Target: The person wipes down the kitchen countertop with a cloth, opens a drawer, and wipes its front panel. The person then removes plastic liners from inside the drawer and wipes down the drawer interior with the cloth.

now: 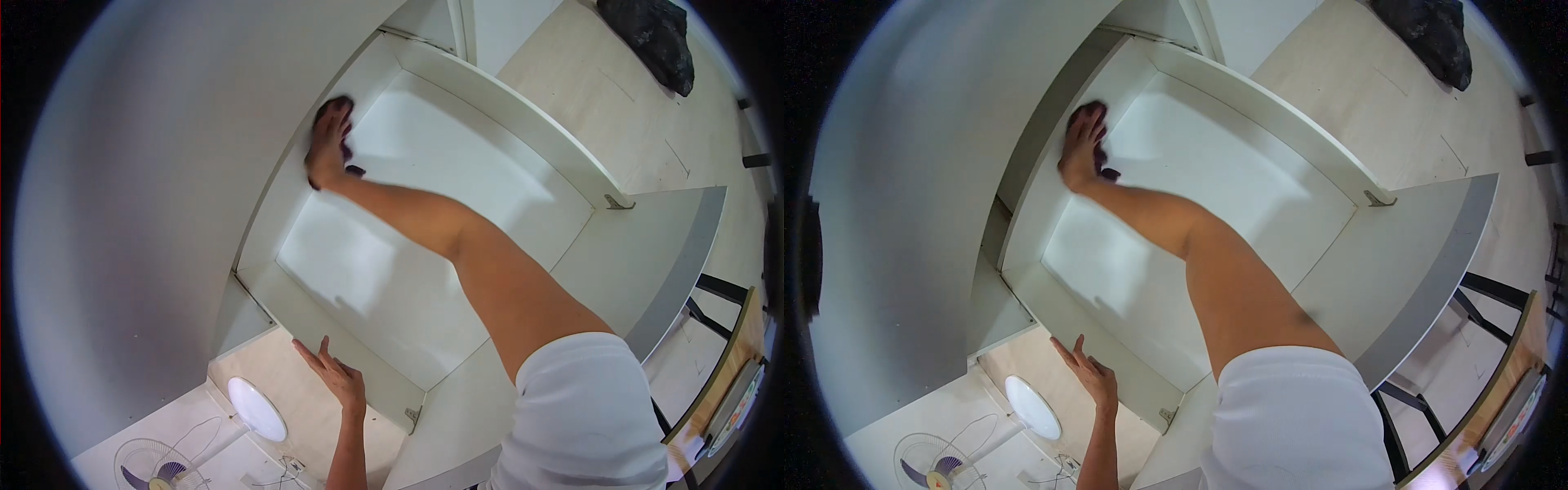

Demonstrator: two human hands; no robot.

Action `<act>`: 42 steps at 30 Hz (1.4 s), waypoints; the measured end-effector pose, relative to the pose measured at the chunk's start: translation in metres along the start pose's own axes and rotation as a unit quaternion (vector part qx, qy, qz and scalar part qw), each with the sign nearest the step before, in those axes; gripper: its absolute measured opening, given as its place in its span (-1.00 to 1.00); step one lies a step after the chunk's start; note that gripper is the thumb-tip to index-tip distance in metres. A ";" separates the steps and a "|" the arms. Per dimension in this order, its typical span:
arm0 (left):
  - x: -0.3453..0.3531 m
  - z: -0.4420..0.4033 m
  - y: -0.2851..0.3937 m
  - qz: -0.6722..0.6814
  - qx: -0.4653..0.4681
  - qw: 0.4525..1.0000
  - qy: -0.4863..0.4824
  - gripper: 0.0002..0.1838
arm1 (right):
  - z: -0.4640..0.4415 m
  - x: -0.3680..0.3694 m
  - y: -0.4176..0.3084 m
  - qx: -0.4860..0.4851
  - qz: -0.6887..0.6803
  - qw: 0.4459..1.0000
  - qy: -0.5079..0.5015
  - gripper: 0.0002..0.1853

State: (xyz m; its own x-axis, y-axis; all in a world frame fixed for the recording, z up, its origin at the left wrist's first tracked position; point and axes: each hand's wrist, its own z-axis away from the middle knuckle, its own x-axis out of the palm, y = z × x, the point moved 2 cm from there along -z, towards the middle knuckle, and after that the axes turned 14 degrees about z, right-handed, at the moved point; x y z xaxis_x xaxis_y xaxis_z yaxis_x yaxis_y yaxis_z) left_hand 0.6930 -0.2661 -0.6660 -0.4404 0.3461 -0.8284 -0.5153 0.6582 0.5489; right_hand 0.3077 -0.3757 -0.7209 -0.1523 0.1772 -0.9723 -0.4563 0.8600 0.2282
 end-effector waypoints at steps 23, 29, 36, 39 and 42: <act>0.000 -0.001 0.003 0.017 0.001 1.000 0.017 -0.26 | 0.024 0.053 0.069 -0.225 0.025 0.973 0.047 -0.58; -0.001 -0.002 0.005 0.025 -0.009 1.000 0.013 -0.33 | -0.044 0.076 0.167 -0.095 0.056 0.994 0.024 -0.64; 0.026 -0.005 0.027 -0.212 0.054 0.960 -0.175 -0.25 | 0.055 0.075 0.241 -0.222 0.186 0.955 -0.054 -0.51; 0.067 -0.002 0.031 -0.091 0.013 0.937 -0.336 0.08 | 0.100 0.072 0.274 -0.252 0.251 0.925 -0.135 -0.40; 0.099 0.001 0.032 -0.158 -0.034 0.886 -0.434 0.39 | 0.145 0.086 0.308 -0.256 0.253 0.918 -0.166 -0.49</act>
State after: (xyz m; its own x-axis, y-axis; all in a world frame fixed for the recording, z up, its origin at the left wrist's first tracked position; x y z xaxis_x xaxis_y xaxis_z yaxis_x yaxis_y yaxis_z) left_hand 0.6339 -0.2101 -0.7310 0.4502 0.5559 -0.6987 -0.5682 0.7820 0.2560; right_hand 0.2810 -0.0268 -0.7414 -0.2217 0.7018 -0.6770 -0.7664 0.3039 0.5659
